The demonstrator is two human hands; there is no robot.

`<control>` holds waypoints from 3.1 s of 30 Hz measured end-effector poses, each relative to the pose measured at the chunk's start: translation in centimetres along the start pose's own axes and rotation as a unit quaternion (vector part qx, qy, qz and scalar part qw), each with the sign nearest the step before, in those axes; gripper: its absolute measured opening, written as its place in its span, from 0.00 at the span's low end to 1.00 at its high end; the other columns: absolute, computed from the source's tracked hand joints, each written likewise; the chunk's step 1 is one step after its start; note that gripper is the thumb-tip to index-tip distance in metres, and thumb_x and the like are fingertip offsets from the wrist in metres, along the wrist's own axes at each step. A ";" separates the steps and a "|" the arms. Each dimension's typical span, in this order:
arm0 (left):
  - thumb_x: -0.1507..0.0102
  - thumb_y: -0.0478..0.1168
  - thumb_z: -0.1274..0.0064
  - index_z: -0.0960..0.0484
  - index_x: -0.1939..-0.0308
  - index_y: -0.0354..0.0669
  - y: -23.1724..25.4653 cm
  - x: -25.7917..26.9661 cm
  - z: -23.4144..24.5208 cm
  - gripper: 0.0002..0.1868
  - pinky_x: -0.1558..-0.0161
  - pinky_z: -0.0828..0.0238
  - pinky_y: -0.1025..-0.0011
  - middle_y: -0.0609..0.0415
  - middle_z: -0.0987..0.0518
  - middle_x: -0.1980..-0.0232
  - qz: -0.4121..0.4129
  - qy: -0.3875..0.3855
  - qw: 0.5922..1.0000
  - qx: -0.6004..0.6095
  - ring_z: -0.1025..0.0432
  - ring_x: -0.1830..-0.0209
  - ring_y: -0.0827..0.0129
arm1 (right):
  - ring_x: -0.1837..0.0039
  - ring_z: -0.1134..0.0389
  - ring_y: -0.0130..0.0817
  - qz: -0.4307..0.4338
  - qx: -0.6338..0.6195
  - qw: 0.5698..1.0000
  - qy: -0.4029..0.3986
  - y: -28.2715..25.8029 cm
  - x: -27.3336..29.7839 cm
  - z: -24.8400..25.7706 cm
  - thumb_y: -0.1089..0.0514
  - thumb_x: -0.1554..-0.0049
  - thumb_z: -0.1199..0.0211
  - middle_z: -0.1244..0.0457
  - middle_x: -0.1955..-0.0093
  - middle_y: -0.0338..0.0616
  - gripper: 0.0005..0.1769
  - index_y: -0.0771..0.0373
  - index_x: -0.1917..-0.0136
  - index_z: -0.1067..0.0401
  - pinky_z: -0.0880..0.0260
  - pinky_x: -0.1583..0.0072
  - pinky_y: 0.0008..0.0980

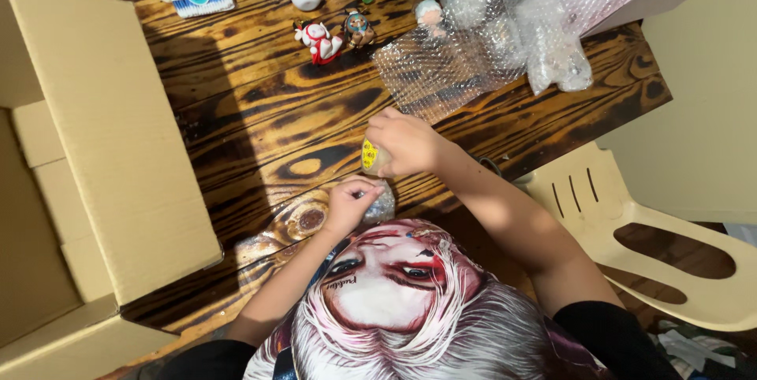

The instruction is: The person wraps small figurines in bubble wrap using scissors to cut the material and tape to seal the packages. They handle the figurines one by one, wrapping them individually and placing the finished bundles on the table.

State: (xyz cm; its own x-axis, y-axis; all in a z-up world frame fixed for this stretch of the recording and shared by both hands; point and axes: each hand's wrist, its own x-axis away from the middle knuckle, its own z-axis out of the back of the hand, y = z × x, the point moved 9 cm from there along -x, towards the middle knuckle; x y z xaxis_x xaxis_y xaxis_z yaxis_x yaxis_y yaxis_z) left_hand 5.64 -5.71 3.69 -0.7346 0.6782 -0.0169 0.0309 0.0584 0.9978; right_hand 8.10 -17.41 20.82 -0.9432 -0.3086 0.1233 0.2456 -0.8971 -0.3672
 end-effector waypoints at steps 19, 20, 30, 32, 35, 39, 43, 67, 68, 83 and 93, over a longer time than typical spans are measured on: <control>0.38 0.27 0.38 0.20 0.53 0.30 -4.5 0.0 0.1 0.11 0.53 0.24 0.75 0.49 0.15 0.57 0.222 -0.014 0.945 0.239 0.21 0.58 0.73 | 0.41 0.38 0.51 -0.061 -0.005 0.993 -0.097 2.7 -2.4 -3.4 0.48 0.66 0.20 0.35 0.48 0.44 0.29 0.62 0.55 0.27 0.33 0.42 0.45; 0.40 0.26 0.38 0.23 0.53 0.34 -4.4 -0.1 0.2 0.13 0.55 0.24 0.75 0.50 0.16 0.59 0.219 -0.002 0.943 0.249 0.22 0.60 0.72 | 0.41 0.37 0.52 -0.058 -0.015 0.994 -0.095 2.8 -2.4 -3.6 0.48 0.66 0.19 0.35 0.48 0.45 0.29 0.63 0.56 0.27 0.33 0.43 0.46; 0.46 0.20 0.38 0.31 0.53 0.43 -4.1 0.9 0.7 0.24 0.64 0.37 0.83 0.64 0.37 0.64 0.149 0.045 0.967 0.202 0.40 0.68 0.82 | 0.46 0.32 0.51 -0.068 -0.063 0.968 -0.232 4.3 -3.5 -9.7 0.45 0.69 0.19 0.33 0.52 0.47 0.32 0.62 0.57 0.28 0.31 0.46 0.47; 0.44 0.20 0.38 0.30 0.52 0.42 -3.9 1.2 0.7 0.23 0.66 0.43 0.84 0.65 0.38 0.64 0.125 0.026 0.974 0.189 0.43 0.68 0.83 | 0.45 0.33 0.52 -0.050 -0.059 0.972 -0.224 3.8 -3.5 -9.6 0.45 0.69 0.19 0.33 0.52 0.46 0.32 0.62 0.56 0.28 0.33 0.46 0.48; 0.43 0.21 0.39 0.28 0.50 0.41 -3.5 1.9 0.7 0.22 0.67 0.49 0.85 0.67 0.41 0.63 0.093 0.002 0.977 0.193 0.47 0.68 0.84 | 0.42 0.36 0.53 0.007 -0.070 0.983 -0.171 2.4 -2.8 -9.1 0.44 0.66 0.19 0.35 0.49 0.47 0.33 0.62 0.54 0.28 0.35 0.44 0.47; 0.42 0.24 0.39 0.25 0.50 0.41 -3.0 2.3 1.5 0.20 0.65 0.47 0.84 0.66 0.39 0.64 0.078 0.008 0.981 0.176 0.45 0.67 0.83 | 0.37 0.39 0.52 0.042 -0.122 0.984 -0.126 2.3 -1.7 -9.3 0.42 0.57 0.23 0.38 0.43 0.49 0.34 0.63 0.46 0.31 0.36 0.38 0.45; 0.40 0.27 0.37 0.16 0.51 0.44 2.3 3.2 2.3 0.15 0.61 0.42 0.78 0.60 0.37 0.62 -0.041 0.011 0.996 -0.081 0.40 0.65 0.76 | 0.28 0.42 0.52 0.103 -0.132 0.985 -0.044 -0.6 -1.0 -9.6 0.48 0.49 0.28 0.42 0.31 0.50 0.27 0.57 0.39 0.31 0.41 0.30 0.48; 0.43 0.39 0.36 0.28 0.40 0.38 12.4 6.5 1.0 0.28 0.27 0.48 0.46 0.45 0.32 0.32 -0.266 -0.115 0.756 -0.587 0.40 0.28 0.51 | 0.34 0.40 0.61 -0.070 -0.044 0.987 -0.136 -1.7 -0.1 -12.5 0.45 0.47 0.36 0.42 0.35 0.56 0.32 0.58 0.34 0.36 0.38 0.34 0.51; 0.43 0.37 0.37 0.27 0.40 0.39 11.8 6.4 0.9 0.28 0.26 0.47 0.47 0.46 0.31 0.33 -0.261 -0.107 0.768 -0.575 0.39 0.29 0.50 | 0.35 0.40 0.60 -0.062 -0.052 0.988 -0.135 -1.7 -0.1 -12.5 0.46 0.48 0.35 0.42 0.36 0.55 0.32 0.58 0.34 0.36 0.38 0.34 0.51; 0.49 0.33 0.35 0.21 0.44 0.55 6.9 6.1 8.4 0.30 0.40 0.29 0.55 0.43 0.30 0.39 -0.290 -0.011 0.854 -0.432 0.31 0.40 0.47 | 0.39 0.40 0.50 0.089 0.023 0.996 0.019 -7.5 0.1 0.1 0.34 0.61 0.23 0.37 0.47 0.44 0.39 0.55 0.42 0.29 0.41 0.41 0.48; 0.59 0.54 0.20 0.45 0.35 0.40 5.1 8.5 12.3 0.59 0.43 0.27 0.58 0.37 0.26 0.39 -0.006 0.200 0.919 -0.340 0.27 0.40 0.44 | 0.45 0.32 0.52 0.160 -0.081 0.982 0.061 -12.8 -5.7 -4.9 0.30 0.56 0.28 0.34 0.52 0.49 0.35 0.61 0.51 0.27 0.35 0.44 0.48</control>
State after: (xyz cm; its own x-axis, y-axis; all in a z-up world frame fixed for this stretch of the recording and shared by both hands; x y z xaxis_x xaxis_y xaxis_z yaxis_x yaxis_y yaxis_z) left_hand 7.95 9.37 7.90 -0.9263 0.3501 -0.1394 -0.3103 -0.4989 0.8092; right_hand 9.28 -2.61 20.34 -0.8454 -0.5182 -0.1294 0.5046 -0.6953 -0.5118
